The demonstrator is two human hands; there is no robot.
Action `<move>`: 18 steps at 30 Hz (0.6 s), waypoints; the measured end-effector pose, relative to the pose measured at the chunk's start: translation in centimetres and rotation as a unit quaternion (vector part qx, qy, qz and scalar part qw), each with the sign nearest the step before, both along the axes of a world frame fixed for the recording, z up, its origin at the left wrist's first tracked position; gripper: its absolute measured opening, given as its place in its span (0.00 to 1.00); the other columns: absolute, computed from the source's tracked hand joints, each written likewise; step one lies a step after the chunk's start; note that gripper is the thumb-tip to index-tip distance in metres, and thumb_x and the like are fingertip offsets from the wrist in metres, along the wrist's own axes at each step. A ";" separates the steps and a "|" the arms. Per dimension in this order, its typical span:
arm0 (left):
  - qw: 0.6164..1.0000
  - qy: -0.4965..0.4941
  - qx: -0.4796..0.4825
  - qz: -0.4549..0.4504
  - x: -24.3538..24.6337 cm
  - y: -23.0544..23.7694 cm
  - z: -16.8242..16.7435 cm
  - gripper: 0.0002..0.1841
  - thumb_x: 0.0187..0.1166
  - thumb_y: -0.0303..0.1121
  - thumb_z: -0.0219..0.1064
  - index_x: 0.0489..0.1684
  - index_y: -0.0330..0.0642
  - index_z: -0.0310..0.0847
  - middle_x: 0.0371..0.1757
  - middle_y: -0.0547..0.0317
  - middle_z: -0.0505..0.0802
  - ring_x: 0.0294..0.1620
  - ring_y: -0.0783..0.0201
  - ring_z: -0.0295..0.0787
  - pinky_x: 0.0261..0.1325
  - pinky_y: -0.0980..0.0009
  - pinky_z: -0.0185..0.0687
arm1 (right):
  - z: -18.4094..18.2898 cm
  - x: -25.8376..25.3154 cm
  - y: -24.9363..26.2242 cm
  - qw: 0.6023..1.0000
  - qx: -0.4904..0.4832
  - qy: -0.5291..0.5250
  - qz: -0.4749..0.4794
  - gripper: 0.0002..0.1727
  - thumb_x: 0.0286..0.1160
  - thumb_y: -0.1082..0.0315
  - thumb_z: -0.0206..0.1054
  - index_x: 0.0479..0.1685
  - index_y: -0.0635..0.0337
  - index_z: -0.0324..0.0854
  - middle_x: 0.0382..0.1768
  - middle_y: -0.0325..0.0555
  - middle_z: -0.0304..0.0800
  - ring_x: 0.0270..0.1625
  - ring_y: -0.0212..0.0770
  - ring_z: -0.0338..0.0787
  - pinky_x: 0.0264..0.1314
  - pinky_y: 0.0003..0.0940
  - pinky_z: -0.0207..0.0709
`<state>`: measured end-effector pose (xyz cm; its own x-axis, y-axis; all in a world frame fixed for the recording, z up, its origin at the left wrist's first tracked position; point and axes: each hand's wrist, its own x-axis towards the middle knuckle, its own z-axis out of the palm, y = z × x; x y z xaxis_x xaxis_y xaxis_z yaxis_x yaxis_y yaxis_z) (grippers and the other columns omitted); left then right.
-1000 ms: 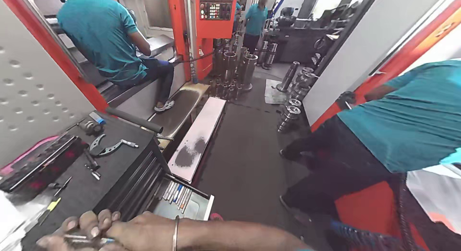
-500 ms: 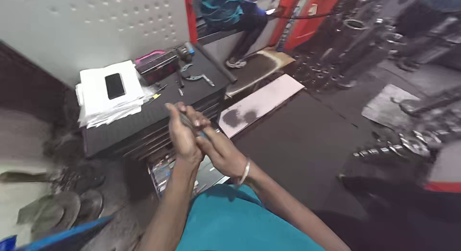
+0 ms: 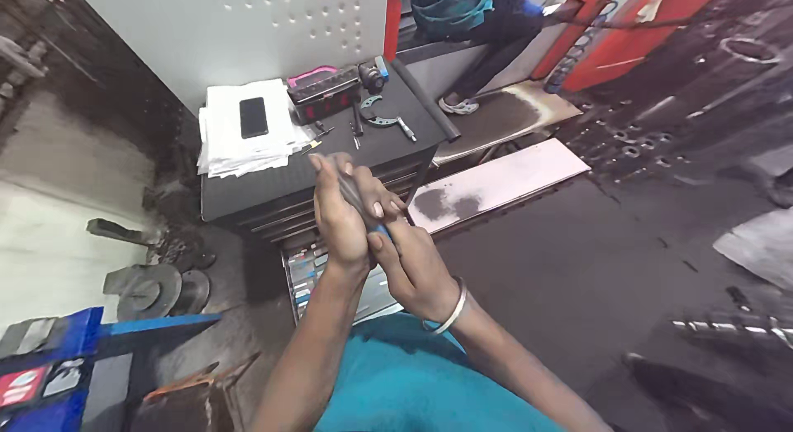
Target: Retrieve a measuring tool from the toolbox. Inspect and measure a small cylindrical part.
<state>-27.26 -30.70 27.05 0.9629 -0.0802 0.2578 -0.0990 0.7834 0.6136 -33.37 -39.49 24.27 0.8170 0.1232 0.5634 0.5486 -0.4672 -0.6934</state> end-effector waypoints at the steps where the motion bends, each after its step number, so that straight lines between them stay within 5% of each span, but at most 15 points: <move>1: 1.000 -0.003 -0.007 -0.009 -0.1 0.1 0.2 0.32 0.92 0.59 0.27 0.33 0.48 0.71 0.08 0.67 0.72 0.08 0.66 0.77 0.21 0.68 0.85 | 0.1 0.0 0.1 1.000 -0.002 -0.010 0.002 0.27 0.95 0.51 0.45 0.53 0.68 0.78 0.24 0.42 0.82 0.26 0.29 0.82 0.31 0.27 0.78; 18: 0.999 0.001 -0.044 -0.021 -1.1 0.1 0.9 0.34 0.90 0.62 0.25 0.29 0.49 0.70 0.07 0.67 0.71 0.07 0.68 0.74 0.17 0.70 0.81 | 0.2 -0.7 -0.4 0.999 0.008 -0.016 0.041 0.27 0.95 0.51 0.45 0.55 0.69 0.79 0.27 0.43 0.84 0.29 0.29 0.83 0.33 0.27 0.79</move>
<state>-28.40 -30.57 27.97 0.9596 -0.0982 0.2636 -0.0630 0.8382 0.5416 -34.12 -39.87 24.51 0.7861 0.1803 0.5912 0.6066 -0.4085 -0.6820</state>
